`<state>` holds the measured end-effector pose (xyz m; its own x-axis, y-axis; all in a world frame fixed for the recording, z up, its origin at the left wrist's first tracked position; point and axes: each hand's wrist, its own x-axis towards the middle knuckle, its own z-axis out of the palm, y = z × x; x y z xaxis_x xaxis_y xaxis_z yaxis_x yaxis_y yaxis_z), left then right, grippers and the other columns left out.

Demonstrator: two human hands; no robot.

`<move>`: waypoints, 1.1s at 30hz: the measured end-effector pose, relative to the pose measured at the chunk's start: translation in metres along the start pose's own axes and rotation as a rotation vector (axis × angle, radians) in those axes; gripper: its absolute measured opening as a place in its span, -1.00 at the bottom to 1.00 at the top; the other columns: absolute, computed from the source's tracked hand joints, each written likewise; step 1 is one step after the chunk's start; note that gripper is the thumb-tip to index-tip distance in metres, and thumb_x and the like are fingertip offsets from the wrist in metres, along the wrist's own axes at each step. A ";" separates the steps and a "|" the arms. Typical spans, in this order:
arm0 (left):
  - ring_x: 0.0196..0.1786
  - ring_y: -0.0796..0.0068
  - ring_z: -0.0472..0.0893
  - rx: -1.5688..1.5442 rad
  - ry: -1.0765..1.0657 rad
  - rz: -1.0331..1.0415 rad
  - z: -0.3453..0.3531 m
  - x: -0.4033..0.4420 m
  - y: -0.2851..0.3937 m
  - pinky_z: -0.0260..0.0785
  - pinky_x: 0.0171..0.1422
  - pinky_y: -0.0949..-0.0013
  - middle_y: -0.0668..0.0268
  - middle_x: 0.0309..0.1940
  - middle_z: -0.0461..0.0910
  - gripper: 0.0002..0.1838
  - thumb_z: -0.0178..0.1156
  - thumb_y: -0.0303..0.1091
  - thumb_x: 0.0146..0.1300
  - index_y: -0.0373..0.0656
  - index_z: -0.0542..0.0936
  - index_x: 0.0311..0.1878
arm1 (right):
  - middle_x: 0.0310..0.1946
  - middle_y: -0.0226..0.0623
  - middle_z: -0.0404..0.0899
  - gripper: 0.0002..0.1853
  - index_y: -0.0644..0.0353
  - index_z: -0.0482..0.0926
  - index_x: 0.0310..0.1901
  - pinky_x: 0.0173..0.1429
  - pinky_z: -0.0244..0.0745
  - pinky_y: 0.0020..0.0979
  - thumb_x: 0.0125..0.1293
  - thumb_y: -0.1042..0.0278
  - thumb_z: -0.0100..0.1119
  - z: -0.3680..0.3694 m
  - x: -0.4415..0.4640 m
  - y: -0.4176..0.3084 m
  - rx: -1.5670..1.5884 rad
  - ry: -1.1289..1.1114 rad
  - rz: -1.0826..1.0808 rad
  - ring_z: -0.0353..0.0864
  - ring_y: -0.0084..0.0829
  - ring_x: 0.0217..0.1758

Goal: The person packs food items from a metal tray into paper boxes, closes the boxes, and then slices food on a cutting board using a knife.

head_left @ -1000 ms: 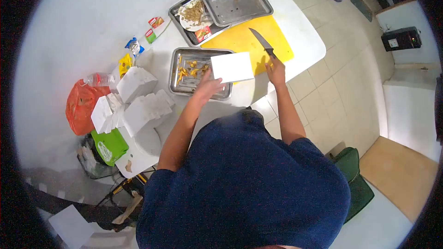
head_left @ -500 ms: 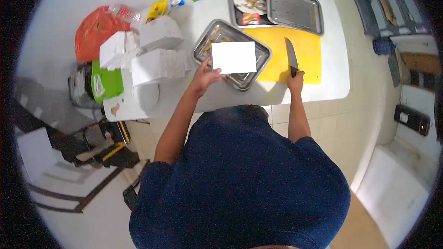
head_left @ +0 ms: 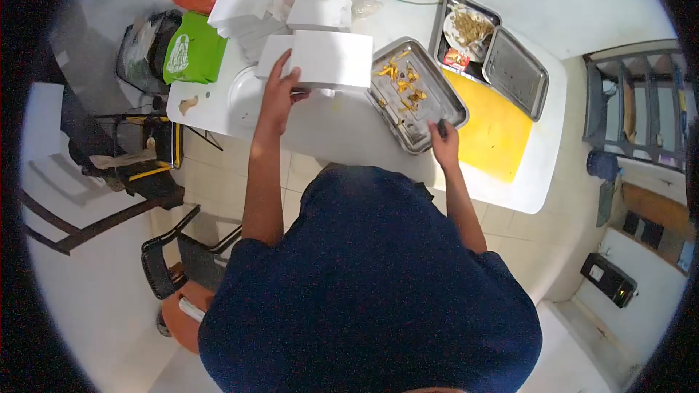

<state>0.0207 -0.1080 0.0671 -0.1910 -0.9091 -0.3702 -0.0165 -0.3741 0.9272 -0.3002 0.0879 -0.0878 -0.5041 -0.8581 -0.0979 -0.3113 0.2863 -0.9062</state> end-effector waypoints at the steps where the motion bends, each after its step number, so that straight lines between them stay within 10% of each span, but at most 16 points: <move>1: -0.27 0.49 0.57 -0.014 0.041 -0.001 -0.009 0.003 0.003 0.50 -0.11 0.38 0.28 -0.02 0.58 -0.44 0.07 -0.25 0.44 0.11 0.24 0.47 | -0.66 -0.28 0.29 -0.66 0.34 0.45 -0.40 -0.44 0.21 -0.38 0.33 0.22 0.26 0.007 0.007 -0.019 -0.092 -0.054 -0.059 0.23 -0.52 -0.54; 11: -0.32 0.47 0.54 0.225 0.340 0.174 -0.085 0.047 -0.030 0.46 -0.12 0.37 0.25 -0.15 0.53 -0.46 0.08 -0.14 0.41 -0.11 0.31 0.39 | -0.44 0.12 0.59 -0.59 0.35 0.50 -0.18 -0.23 0.51 -0.07 0.28 0.07 0.23 0.090 0.041 -0.192 -0.325 -0.318 -0.388 0.62 0.11 -0.32; 25: 0.31 -0.25 0.29 0.788 0.495 0.403 -0.092 0.048 -0.046 0.19 0.36 -0.10 -0.21 0.25 0.31 -0.21 0.04 0.10 0.37 -0.36 0.16 0.42 | -0.40 0.11 0.59 -0.63 0.25 0.35 -0.04 -0.24 0.47 0.02 0.35 0.12 0.13 0.125 0.015 -0.196 -0.625 -0.278 -0.362 0.61 0.16 -0.31; 31: 0.20 0.00 0.43 0.791 0.635 0.886 -0.070 0.012 -0.015 0.30 0.27 0.00 -0.09 0.11 0.46 -0.38 0.14 -0.09 0.38 -0.33 0.29 0.33 | -0.46 0.04 0.61 -0.60 0.20 0.42 -0.10 -0.32 0.50 -0.03 0.34 -0.01 0.16 0.124 -0.007 -0.215 -0.492 -0.110 -0.336 0.64 0.08 -0.38; 33: 0.02 0.25 0.52 0.367 0.350 0.691 -0.043 -0.009 -0.014 0.38 0.13 0.18 0.05 -0.05 0.54 -0.51 0.18 -0.19 0.37 -0.33 0.40 0.21 | -0.49 0.01 0.60 -0.59 0.21 0.44 -0.13 -0.34 0.49 -0.07 0.32 -0.03 0.19 0.126 -0.016 -0.215 -0.428 -0.082 -0.289 0.63 0.06 -0.43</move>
<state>0.0648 -0.1024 0.0547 0.0377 -0.9381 0.3442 -0.3358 0.3125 0.8886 -0.1236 -0.0131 0.0566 -0.2894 -0.9536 0.0833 -0.7384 0.1670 -0.6534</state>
